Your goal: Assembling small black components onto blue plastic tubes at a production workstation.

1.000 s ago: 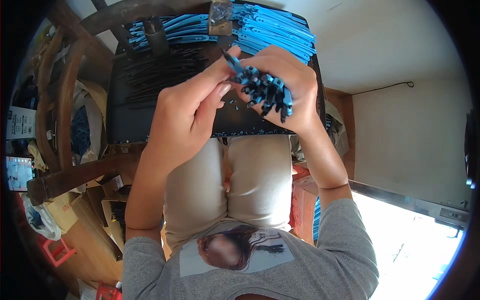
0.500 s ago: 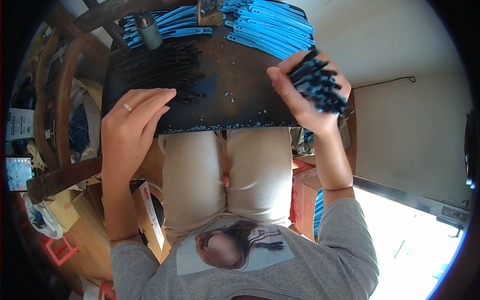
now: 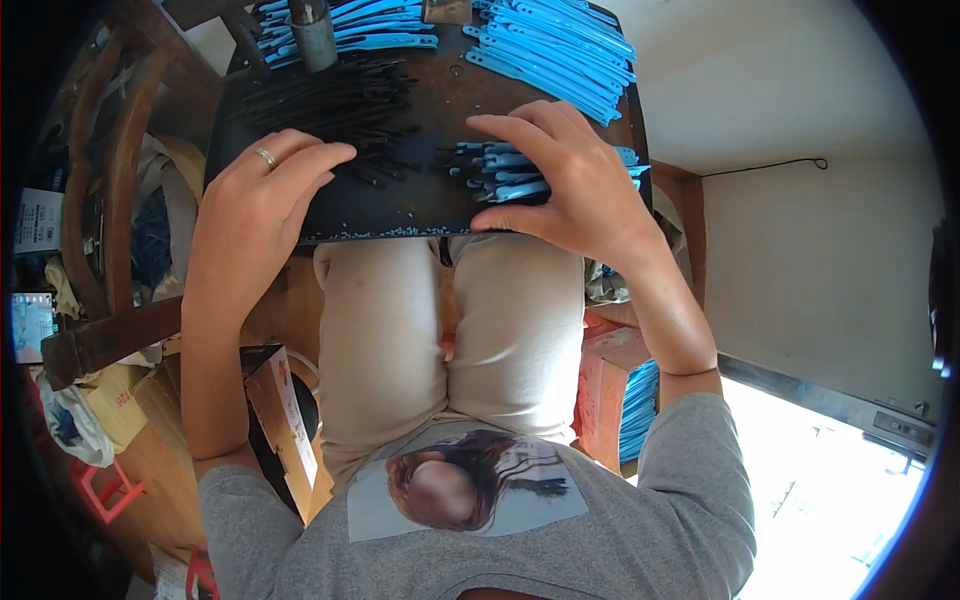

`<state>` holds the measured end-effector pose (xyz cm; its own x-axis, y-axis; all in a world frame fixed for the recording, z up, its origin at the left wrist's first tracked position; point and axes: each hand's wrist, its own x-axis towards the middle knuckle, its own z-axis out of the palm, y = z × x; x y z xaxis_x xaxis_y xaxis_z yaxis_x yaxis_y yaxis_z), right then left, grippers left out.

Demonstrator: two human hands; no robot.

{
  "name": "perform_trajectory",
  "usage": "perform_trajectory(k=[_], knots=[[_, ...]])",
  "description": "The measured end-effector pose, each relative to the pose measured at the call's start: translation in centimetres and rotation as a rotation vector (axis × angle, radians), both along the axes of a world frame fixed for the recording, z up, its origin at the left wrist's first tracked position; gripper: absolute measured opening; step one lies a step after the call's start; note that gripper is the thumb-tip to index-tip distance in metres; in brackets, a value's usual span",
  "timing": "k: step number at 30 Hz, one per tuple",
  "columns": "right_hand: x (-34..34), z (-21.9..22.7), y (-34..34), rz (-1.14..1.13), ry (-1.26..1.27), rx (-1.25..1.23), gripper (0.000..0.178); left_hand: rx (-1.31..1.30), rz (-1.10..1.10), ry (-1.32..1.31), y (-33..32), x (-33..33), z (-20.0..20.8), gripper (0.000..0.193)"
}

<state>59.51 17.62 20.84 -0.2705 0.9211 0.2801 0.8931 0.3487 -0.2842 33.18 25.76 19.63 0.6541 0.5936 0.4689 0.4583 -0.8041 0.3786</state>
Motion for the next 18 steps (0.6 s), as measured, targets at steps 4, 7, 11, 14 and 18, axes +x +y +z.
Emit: perform_trajectory(k=[4,7,11,14,18], knots=[[-0.3,-0.1,-0.2,-0.075,-0.028,0.073,0.069,-0.003,-0.006,-0.053,0.1,0.2,-0.1,0.024],[-0.6,-0.2,-0.2,-0.137,-0.051,0.082,0.069,-0.041,-0.017,-0.112,0.1,0.3,-0.4,0.024],[-2.1,-0.7,-0.2,-0.165,-0.03,0.074,0.068,-0.063,0.026,-0.21,0.0,0.1,-0.7,0.023],[-2.6,-0.8,-0.2,-0.214,-0.005,0.086,0.068,-0.024,0.044,-0.271,0.2,0.5,-1.1,0.023],[-2.5,-0.3,-0.7,-0.238,-0.048,0.121,0.076,-0.122,0.086,-0.311,-0.2,0.4,-1.2,0.022]])
